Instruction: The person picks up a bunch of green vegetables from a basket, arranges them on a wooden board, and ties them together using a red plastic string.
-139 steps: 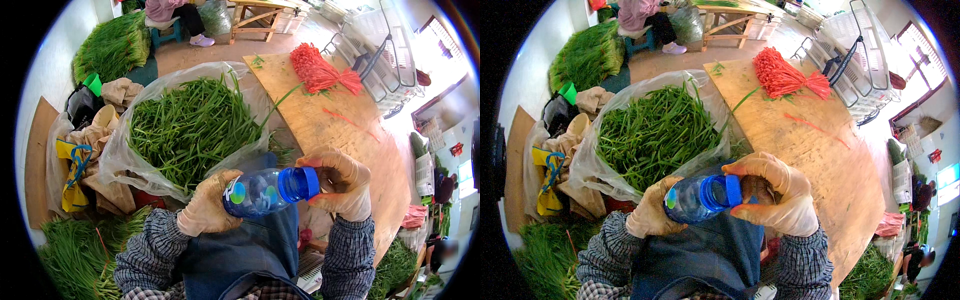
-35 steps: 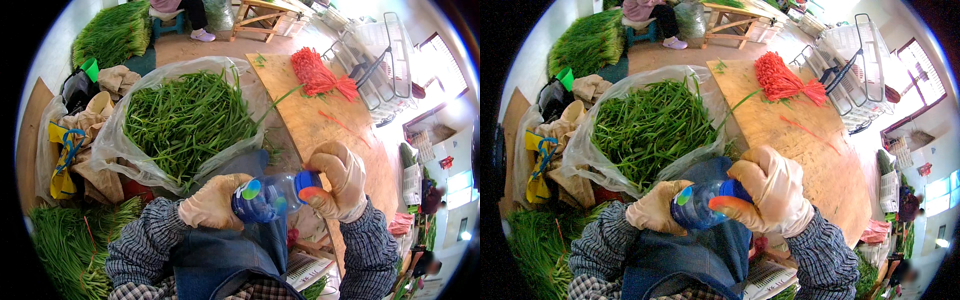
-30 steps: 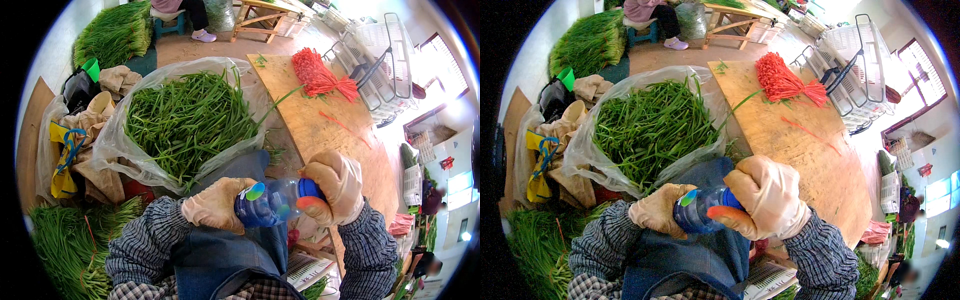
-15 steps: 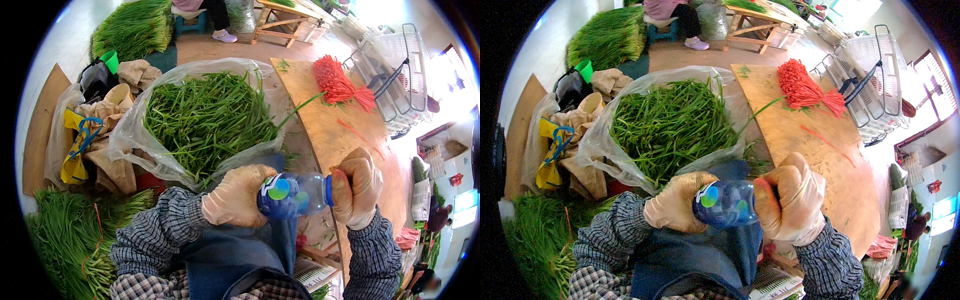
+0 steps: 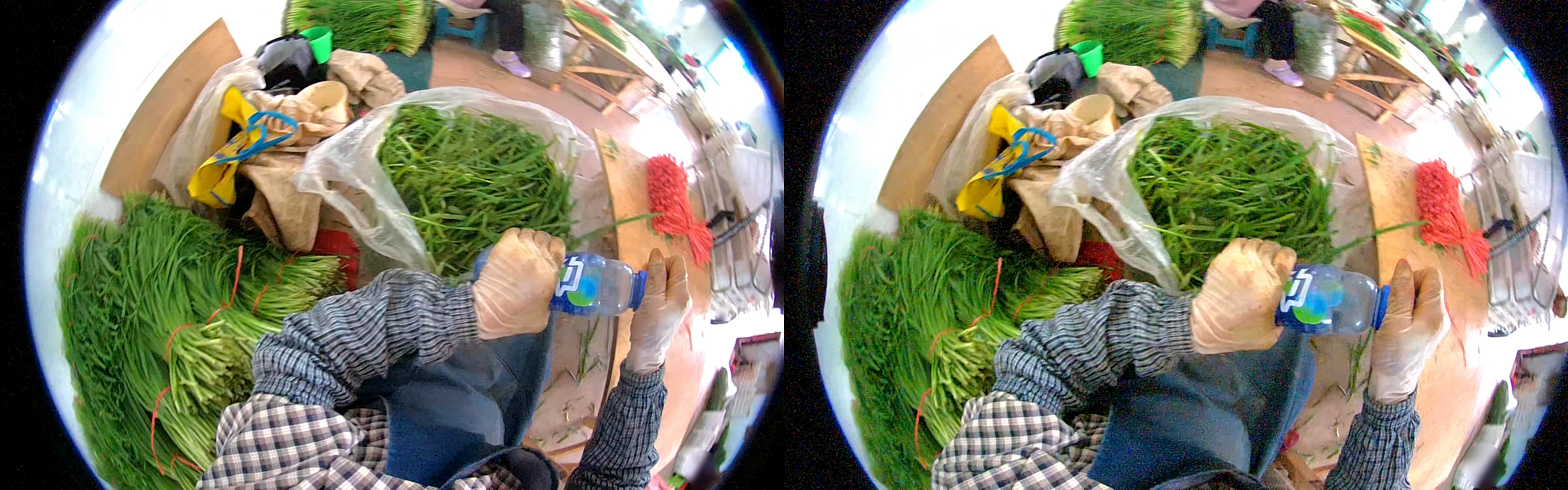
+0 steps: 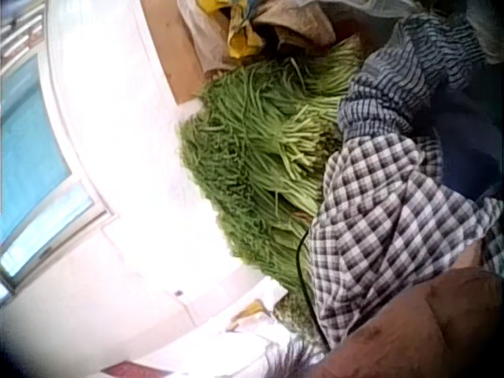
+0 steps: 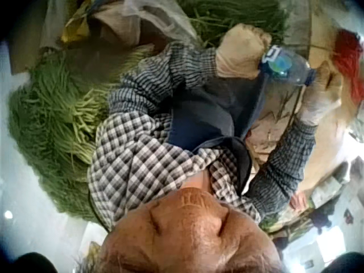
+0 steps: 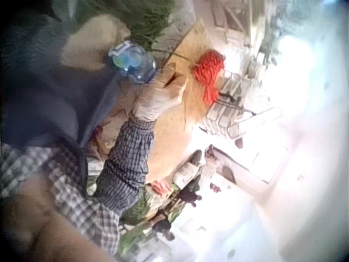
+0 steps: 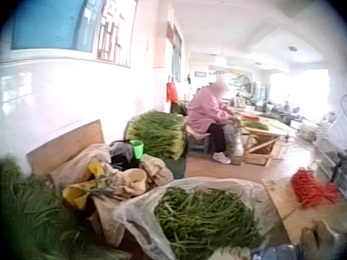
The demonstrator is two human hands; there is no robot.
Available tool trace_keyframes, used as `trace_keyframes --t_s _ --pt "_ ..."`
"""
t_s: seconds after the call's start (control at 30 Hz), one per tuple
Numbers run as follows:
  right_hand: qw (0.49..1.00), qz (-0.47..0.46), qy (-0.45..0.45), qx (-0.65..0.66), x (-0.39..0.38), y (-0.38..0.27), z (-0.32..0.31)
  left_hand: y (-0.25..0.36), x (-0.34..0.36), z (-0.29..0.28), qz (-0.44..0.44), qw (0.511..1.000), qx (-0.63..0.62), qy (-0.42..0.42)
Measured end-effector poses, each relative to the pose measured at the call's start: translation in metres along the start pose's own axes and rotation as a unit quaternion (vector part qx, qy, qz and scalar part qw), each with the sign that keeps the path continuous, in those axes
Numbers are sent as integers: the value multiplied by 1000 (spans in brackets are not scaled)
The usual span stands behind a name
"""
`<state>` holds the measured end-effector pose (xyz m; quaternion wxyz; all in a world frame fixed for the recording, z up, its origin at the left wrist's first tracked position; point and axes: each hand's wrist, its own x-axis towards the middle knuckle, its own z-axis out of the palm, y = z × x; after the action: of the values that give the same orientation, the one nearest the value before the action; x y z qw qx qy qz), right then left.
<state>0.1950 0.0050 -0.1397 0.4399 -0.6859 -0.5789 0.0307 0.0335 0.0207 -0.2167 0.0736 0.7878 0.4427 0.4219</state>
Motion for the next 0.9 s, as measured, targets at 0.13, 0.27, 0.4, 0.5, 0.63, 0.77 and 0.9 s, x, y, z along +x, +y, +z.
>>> trace_keyframes --t_s 0.13,0.27,0.4,0.5,0.63,0.77,0.9 --pt "996 -61 -7 -63 9 -8 23 -15 -6 -5 -21 999 44 -22" --pt "995 -62 -64 -37 20 -32 29 -28 -7 -2 -73 996 -57 2" --pt "978 -131 -141 -83 25 -65 7 -26 7 -17 -126 984 -124 -16" --pt "982 -13 -184 42 36 -64 -3 -27 14 -20 -111 976 -185 -27" --pt "984 -24 -174 12 43 -75 -10 -16 29 -38 -69 946 -315 -41" --pt "979 -122 -162 -32 16 -94 7 -6 40 -61 -16 951 -307 22" --pt "973 -155 -134 -106 23 -94 1 0 78 -64 31 969 -242 -31"
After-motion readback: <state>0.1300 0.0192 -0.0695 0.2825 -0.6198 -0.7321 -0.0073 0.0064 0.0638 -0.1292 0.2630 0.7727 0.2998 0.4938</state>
